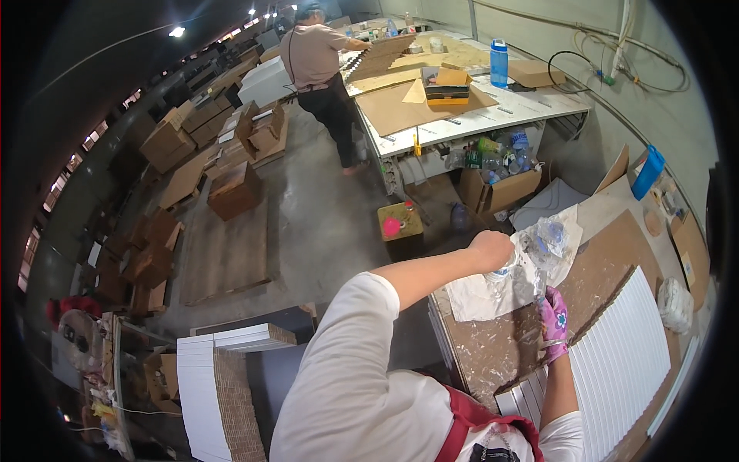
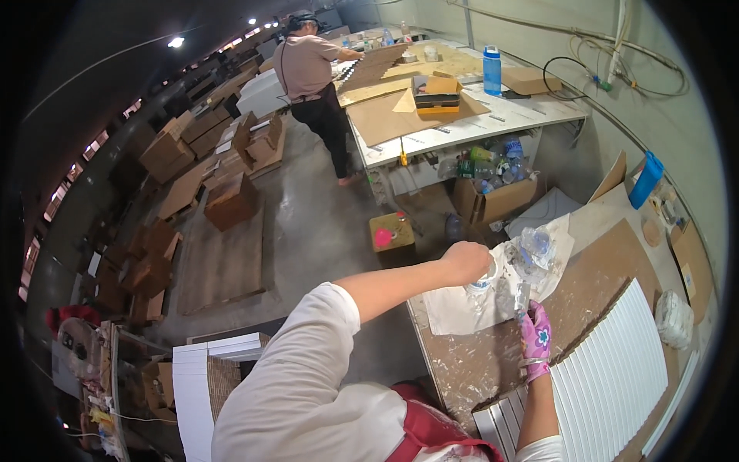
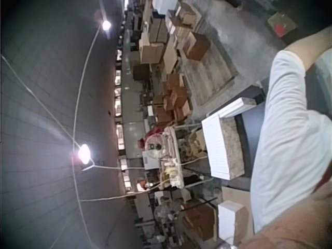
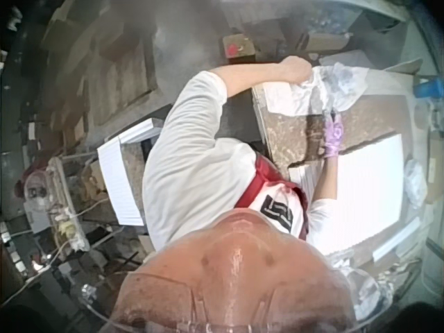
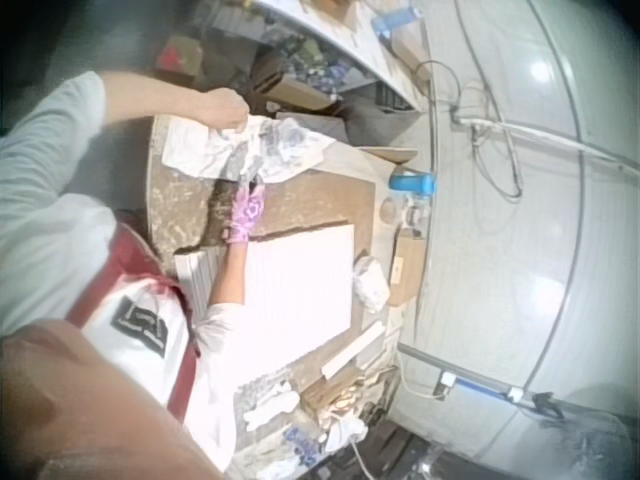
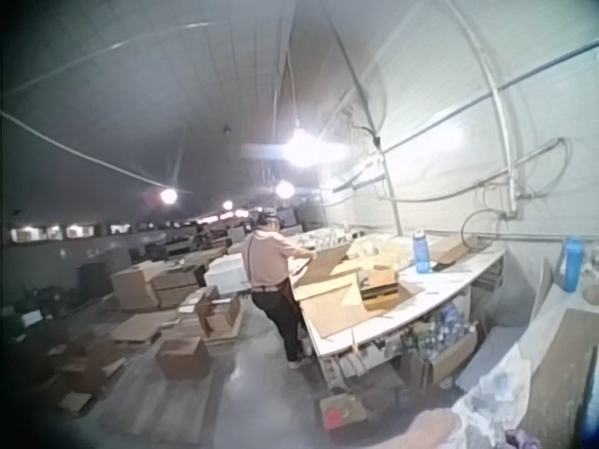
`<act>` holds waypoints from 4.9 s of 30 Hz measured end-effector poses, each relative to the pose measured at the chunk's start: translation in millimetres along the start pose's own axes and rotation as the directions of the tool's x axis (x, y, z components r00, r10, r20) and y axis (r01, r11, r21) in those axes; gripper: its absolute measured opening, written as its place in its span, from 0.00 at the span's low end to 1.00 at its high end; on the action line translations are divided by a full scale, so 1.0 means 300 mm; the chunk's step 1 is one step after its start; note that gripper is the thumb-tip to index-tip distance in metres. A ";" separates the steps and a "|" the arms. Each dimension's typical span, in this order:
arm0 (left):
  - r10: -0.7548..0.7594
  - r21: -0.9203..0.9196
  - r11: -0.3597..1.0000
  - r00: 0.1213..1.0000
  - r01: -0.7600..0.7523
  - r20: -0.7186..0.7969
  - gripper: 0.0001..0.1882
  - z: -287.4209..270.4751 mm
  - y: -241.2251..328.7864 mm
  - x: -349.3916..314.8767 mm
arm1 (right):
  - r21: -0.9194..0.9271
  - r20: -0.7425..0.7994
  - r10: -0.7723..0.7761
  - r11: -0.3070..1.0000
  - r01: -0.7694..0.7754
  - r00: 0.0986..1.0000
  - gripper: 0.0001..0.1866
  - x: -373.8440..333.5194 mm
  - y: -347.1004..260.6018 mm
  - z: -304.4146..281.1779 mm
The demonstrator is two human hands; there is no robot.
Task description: The person cleans a set of white furniture slats on a workbench by wiping them with a cloth, applying a liquid from a bottle to the cloth, and using a sanding block to smooth the surfaces.
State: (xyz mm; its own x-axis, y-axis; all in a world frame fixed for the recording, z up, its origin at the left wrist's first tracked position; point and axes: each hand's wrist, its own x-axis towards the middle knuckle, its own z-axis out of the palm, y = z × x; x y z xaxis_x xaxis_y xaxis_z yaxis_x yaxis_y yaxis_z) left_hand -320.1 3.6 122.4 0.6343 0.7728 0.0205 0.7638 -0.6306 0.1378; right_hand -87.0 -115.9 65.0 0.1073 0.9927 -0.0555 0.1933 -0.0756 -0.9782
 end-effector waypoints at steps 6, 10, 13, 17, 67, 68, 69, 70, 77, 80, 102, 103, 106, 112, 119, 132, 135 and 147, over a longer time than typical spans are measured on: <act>-0.070 -0.219 0.974 0.996 0.056 -0.055 0.11 0.010 0.012 -0.024 | 0.362 0.068 0.205 0.907 -0.216 0.976 0.13 -0.061 0.019 0.037; -0.276 -0.478 0.865 0.942 0.155 -0.194 0.08 0.008 -0.042 -0.064 | 0.585 0.175 0.252 0.751 -0.306 0.952 0.14 -0.101 -0.042 0.073; -0.398 -0.611 0.772 0.883 0.176 -0.249 0.06 0.039 -0.115 -0.072 | 0.712 0.275 0.135 0.637 -0.295 0.952 0.17 -0.103 -0.055 0.094; -0.571 -0.955 0.236 0.821 0.179 0.013 0.07 0.087 -0.166 -0.106 | 0.698 0.320 0.306 0.564 -0.442 0.896 0.19 -0.097 -0.132 0.131; 0.304 0.326 0.941 0.648 -0.090 -0.699 0.10 0.013 0.004 -0.399 | 0.686 0.709 0.021 0.209 -0.697 0.705 0.20 -0.023 -0.170 0.183; 0.285 0.309 0.947 0.664 -0.085 -0.691 0.11 0.010 -0.021 -0.397 | 0.657 0.744 0.024 0.154 -0.738 0.667 0.20 -0.009 -0.165 0.171; 0.272 0.295 0.952 0.679 -0.085 -0.682 0.11 0.003 -0.032 -0.394 | 0.628 0.774 0.021 0.097 -0.772 0.632 0.20 -0.005 -0.178 0.168; 0.165 0.148 0.985 0.682 -0.084 -0.713 0.06 -0.001 -0.025 -0.389 | 0.661 0.743 0.076 0.074 -0.747 0.665 0.20 -0.023 -0.224 0.175; -0.337 -0.986 0.164 0.941 0.021 -0.036 0.12 -0.004 0.096 -0.367 | 0.724 0.569 0.040 0.449 -0.524 0.821 0.18 -0.017 -0.185 0.193; -0.341 -1.000 0.026 0.940 0.016 0.006 0.12 0.035 0.036 -0.347 | 0.772 0.523 0.007 0.421 -0.477 0.852 0.18 -0.005 -0.122 0.184; -0.240 -0.965 -0.263 0.969 -0.009 0.057 0.10 0.105 0.108 -0.357 | 0.647 0.458 -0.064 0.708 -0.283 0.887 0.21 0.004 -0.043 0.139; -0.269 -0.965 -0.262 0.961 -0.006 0.067 0.10 0.120 0.114 -0.357 | 0.614 0.467 -0.066 0.741 -0.270 0.882 0.21 0.000 -0.039 0.141; -0.350 -0.970 -0.243 0.932 0.002 0.090 0.08 0.171 0.097 -0.336 | 0.516 0.473 -0.071 0.830 -0.211 0.878 0.20 -0.018 -0.017 0.113; -0.402 -0.892 -0.448 0.904 -0.053 0.148 0.03 0.073 0.051 -0.381 | 0.752 0.338 0.129 0.559 -0.350 0.932 0.15 -0.045 -0.092 0.150; -0.332 -0.951 -0.278 0.916 0.132 0.224 0.10 0.075 0.170 -0.401 | 0.807 0.372 -0.031 0.504 -0.307 0.928 0.19 -0.042 -0.112 0.207; -0.403 -0.963 -0.250 0.893 0.104 0.201 0.08 0.137 0.117 -0.370 | 0.722 0.369 0.096 0.596 -0.351 0.924 0.17 -0.123 -0.149 0.201; -0.424 -0.937 -0.339 0.876 0.082 0.230 0.08 0.137 0.097 -0.364 | 0.726 0.373 0.059 0.603 -0.331 0.926 0.19 -0.117 -0.150 0.202; -0.412 -0.990 -0.108 0.901 0.095 0.132 0.09 0.159 0.222 -0.371 | -0.041 0.026 -0.092 0.995 0.093 0.995 0.24 -0.079 -0.159 0.187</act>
State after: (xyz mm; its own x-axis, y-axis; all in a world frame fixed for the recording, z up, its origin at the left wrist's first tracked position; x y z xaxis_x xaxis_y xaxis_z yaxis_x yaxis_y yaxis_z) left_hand -334.2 -127.8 82.2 0.2726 0.9472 -0.1688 -0.1403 0.2127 0.9670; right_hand -153.6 -130.5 101.7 0.0633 0.9976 0.0292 0.2420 0.0131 -0.9702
